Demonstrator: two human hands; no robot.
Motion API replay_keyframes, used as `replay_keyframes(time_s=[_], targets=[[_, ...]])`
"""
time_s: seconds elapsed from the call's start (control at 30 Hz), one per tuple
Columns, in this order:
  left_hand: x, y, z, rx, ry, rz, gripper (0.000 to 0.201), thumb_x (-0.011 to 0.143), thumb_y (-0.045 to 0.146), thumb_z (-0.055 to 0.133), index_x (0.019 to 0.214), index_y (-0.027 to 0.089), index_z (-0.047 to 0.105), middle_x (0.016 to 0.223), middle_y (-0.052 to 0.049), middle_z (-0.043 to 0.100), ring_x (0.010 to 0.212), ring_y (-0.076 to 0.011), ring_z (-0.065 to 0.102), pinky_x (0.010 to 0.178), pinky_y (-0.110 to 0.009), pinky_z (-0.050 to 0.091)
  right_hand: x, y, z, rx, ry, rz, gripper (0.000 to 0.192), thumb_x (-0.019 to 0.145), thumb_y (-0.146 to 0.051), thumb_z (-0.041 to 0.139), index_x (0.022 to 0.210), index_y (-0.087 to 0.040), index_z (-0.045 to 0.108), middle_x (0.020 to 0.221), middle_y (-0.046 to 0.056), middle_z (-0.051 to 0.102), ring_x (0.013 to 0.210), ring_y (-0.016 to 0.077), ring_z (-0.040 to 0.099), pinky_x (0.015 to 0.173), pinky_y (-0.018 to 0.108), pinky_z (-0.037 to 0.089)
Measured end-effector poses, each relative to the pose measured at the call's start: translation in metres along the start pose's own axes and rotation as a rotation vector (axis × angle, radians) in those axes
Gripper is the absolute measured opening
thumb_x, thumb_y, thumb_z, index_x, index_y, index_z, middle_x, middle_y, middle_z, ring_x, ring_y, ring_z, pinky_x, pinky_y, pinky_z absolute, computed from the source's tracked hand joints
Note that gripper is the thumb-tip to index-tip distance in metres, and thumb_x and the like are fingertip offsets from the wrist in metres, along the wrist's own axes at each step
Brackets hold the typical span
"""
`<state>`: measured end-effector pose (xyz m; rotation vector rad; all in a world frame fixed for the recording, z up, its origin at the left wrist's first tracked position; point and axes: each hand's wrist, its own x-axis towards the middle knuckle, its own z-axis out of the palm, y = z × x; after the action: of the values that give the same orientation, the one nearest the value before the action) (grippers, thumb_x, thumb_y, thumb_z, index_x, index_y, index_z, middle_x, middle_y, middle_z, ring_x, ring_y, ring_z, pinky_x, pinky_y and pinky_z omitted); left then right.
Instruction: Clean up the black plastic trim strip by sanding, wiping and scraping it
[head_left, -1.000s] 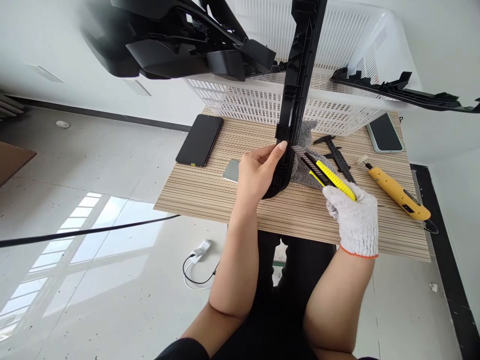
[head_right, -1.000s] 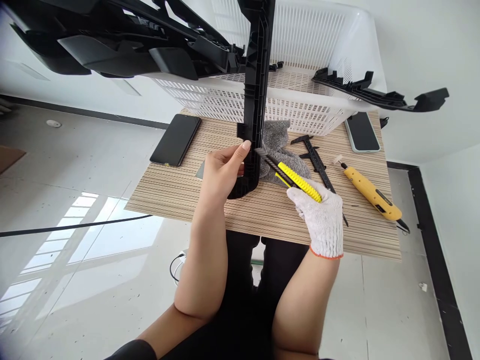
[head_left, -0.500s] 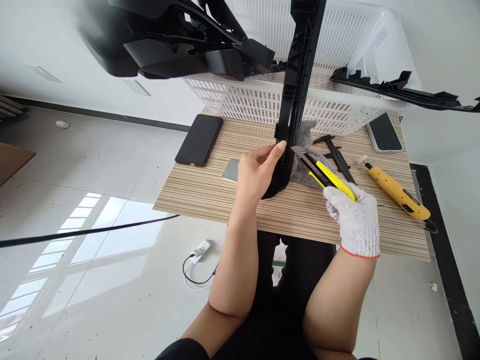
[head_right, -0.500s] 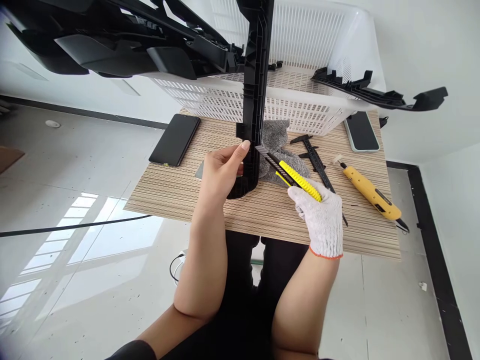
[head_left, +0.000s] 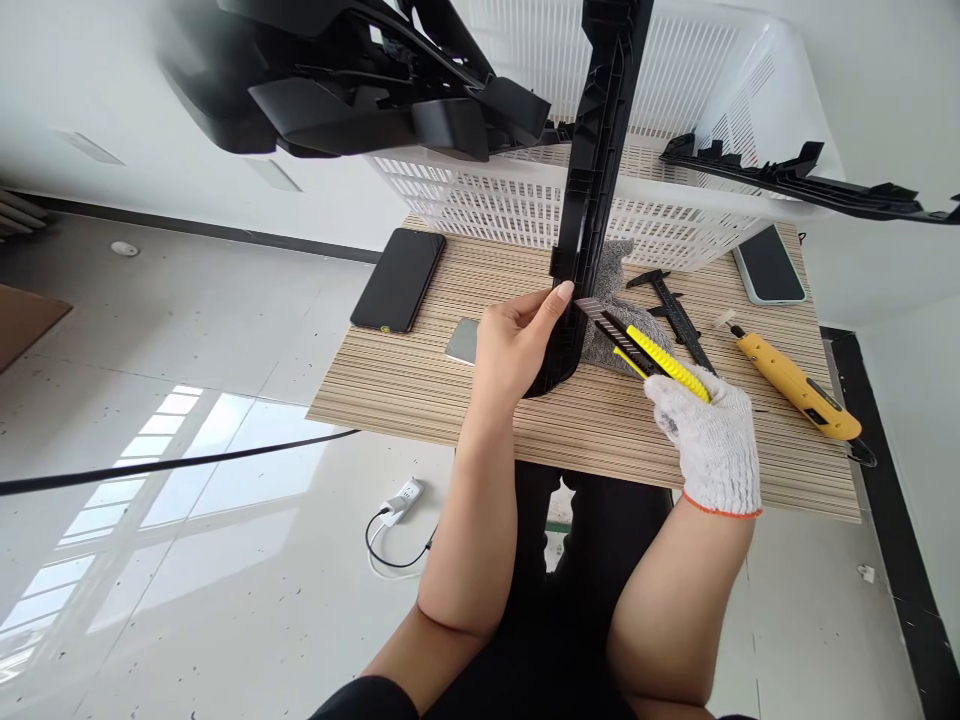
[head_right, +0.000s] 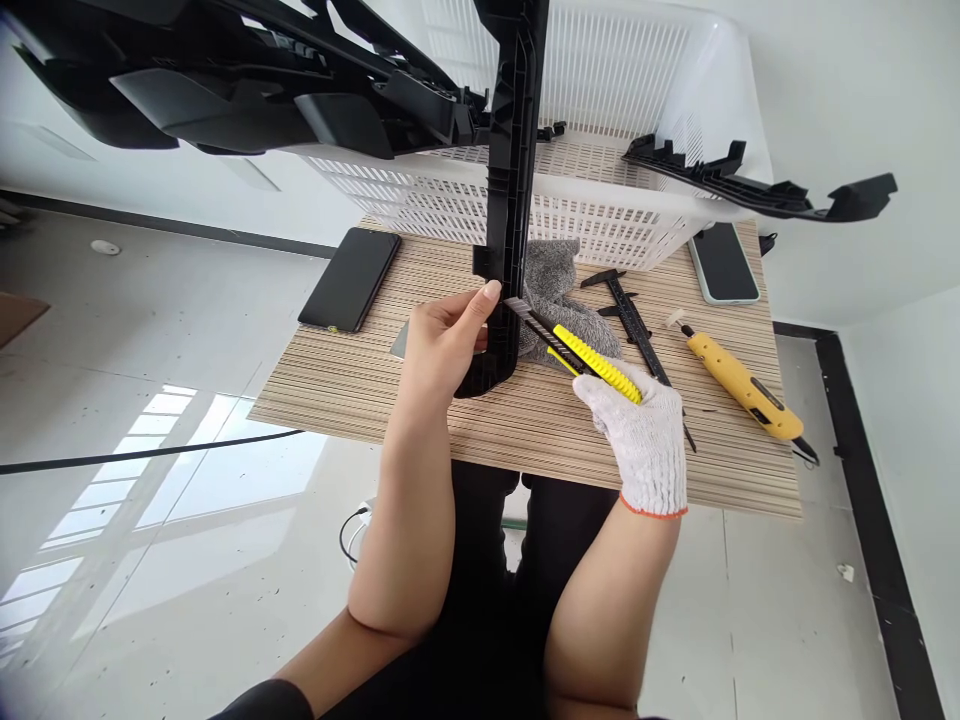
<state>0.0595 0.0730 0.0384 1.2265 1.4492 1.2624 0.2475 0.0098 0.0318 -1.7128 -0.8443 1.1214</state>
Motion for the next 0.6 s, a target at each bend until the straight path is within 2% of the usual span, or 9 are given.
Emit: replay_keyframes(time_s=[0.1, 0.23, 0.33, 0.5, 0.6], targets=[[0.0003, 0.0001, 0.0002, -0.003, -0.006, 0.008, 0.044, 0.082, 0.057, 0.064, 0.062, 0.018, 0.068, 0.052, 0.003, 0.038, 0.052, -0.0081, 0.037, 0.055, -0.022, 0.04, 0.0002, -0.0001, -0.0001, -0.065, -0.057, 0.002, 0.045, 0.058, -0.038, 0.087, 0.097, -0.018, 0.077, 0.05, -0.005, 0.051, 0.046, 0.0073, 0.043, 0.042, 0.02, 0.037], [0.0007, 0.0004, 0.0006, -0.001, 0.0, -0.001, 0.043, 0.081, 0.057, 0.064, 0.064, 0.019, 0.07, 0.051, 0.004, 0.036, 0.052, -0.0083, 0.035, 0.053, -0.022, 0.039, 0.0002, -0.0004, 0.0007, -0.048, 0.008, -0.021, 0.042, 0.061, -0.039, 0.084, 0.096, -0.017, 0.077, 0.05, -0.005, 0.051, 0.045, 0.0072, 0.042, 0.041, 0.021, 0.036], [0.0004, 0.0007, 0.0003, -0.001, -0.01, 0.013, 0.043, 0.082, 0.057, 0.064, 0.063, 0.018, 0.069, 0.052, 0.003, 0.037, 0.053, -0.0086, 0.036, 0.055, -0.022, 0.04, 0.0003, -0.0004, 0.0011, -0.084, -0.045, -0.01, 0.043, 0.06, -0.038, 0.085, 0.097, -0.018, 0.077, 0.051, -0.005, 0.052, 0.046, 0.0077, 0.043, 0.042, 0.021, 0.037], [0.0004, 0.0005, -0.0001, 0.004, -0.008, -0.006, 0.042, 0.081, 0.058, 0.064, 0.067, 0.019, 0.071, 0.052, 0.004, 0.034, 0.052, -0.0085, 0.035, 0.054, -0.022, 0.039, 0.0005, -0.0015, 0.0018, -0.013, 0.026, -0.009, 0.04, 0.061, -0.038, 0.083, 0.095, -0.017, 0.077, 0.05, -0.005, 0.051, 0.045, 0.0072, 0.041, 0.04, 0.021, 0.035], [0.0007, 0.0004, 0.0, 0.001, -0.005, -0.006, 0.043, 0.081, 0.058, 0.064, 0.068, 0.018, 0.073, 0.052, 0.003, 0.039, 0.054, -0.0088, 0.038, 0.055, -0.022, 0.04, -0.0002, -0.0031, 0.002, -0.04, -0.02, 0.02, 0.043, 0.058, -0.036, 0.086, 0.094, -0.016, 0.077, 0.049, -0.005, 0.051, 0.045, 0.0071, 0.041, 0.04, 0.02, 0.034]])
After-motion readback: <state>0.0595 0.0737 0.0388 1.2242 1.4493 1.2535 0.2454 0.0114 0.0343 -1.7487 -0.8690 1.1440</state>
